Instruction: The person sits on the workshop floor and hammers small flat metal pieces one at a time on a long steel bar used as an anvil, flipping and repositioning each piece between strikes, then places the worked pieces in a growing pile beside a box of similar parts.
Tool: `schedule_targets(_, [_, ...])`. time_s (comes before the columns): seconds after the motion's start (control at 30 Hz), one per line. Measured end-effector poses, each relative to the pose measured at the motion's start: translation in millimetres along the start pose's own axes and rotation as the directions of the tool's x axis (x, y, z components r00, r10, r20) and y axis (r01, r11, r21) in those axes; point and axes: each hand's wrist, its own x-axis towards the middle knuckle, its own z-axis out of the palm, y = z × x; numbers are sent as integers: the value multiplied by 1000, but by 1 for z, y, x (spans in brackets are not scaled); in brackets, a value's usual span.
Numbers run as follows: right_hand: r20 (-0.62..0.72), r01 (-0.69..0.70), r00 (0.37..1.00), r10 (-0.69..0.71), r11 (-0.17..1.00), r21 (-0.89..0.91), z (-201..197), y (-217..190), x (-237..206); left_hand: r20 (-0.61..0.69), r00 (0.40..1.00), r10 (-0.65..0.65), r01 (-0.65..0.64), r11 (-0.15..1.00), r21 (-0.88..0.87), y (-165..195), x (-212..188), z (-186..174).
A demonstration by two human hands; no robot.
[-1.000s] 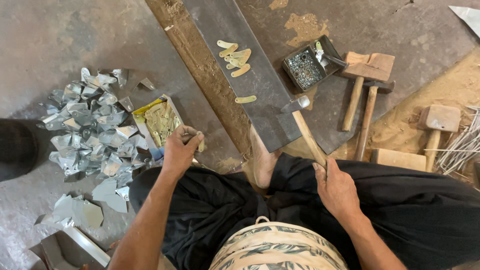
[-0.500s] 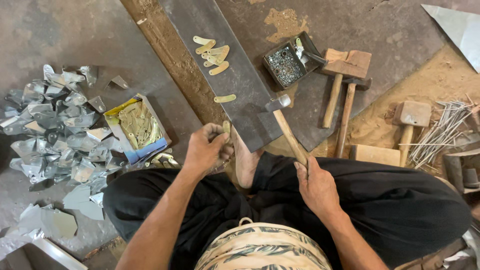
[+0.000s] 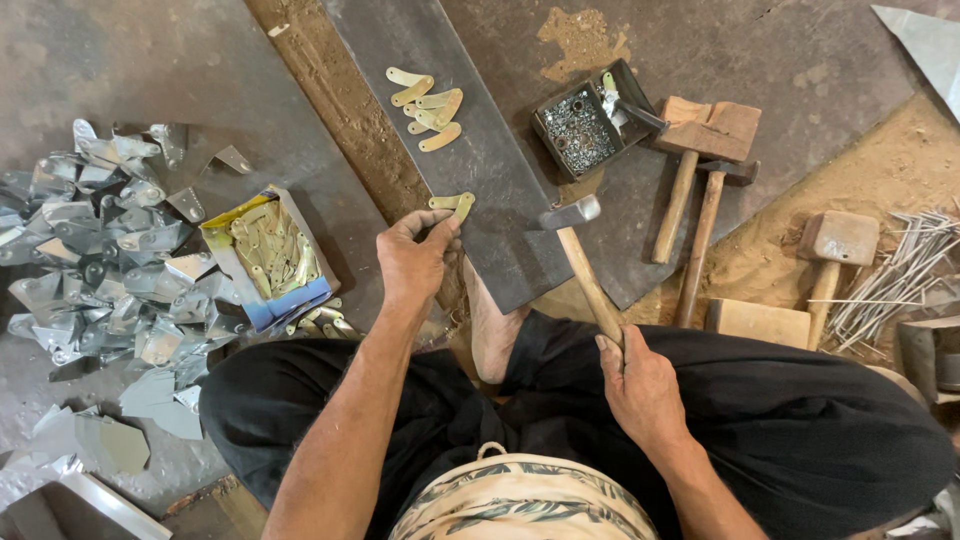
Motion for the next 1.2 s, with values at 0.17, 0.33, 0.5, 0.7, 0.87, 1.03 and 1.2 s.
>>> schedule_targets(0.17, [13, 6, 1000, -7, 1000, 29, -2, 1, 2, 18, 1000, -10, 8, 992, 130, 7, -1, -3])
schedule_targets(0.33, [37, -36, 999, 35, 999, 31, -1, 5, 3, 14, 1000, -5, 3, 992, 128, 8, 1, -1])
schedule_targets(0.5, [-1, 20, 1000, -20, 993, 120, -6, 5, 5, -67, 998, 21, -10, 988, 152, 2, 3, -1])
schedule_targets(0.7, [-26, 124, 992, -124, 992, 19, -24, -11, 17, -93, 985, 145, -125, 972, 200, -7, 10, -1])
schedule_targets(0.87, [-129, 385, 913, -387, 922, -35, -23, -34, 28, -127, 980, 152, -110, 951, 287, -6, 10, 1])
schedule_targets(1.03, [6, 347, 935, -353, 916, -203, -22, -49, 43, -121, 980, 159, -115, 945, 305, 0, 7, 3])
schedule_targets(1.2, [4, 319, 947, -322, 936, -149, -27, -53, 41, -106, 991, 84, -51, 959, 279, 2, 7, 4])
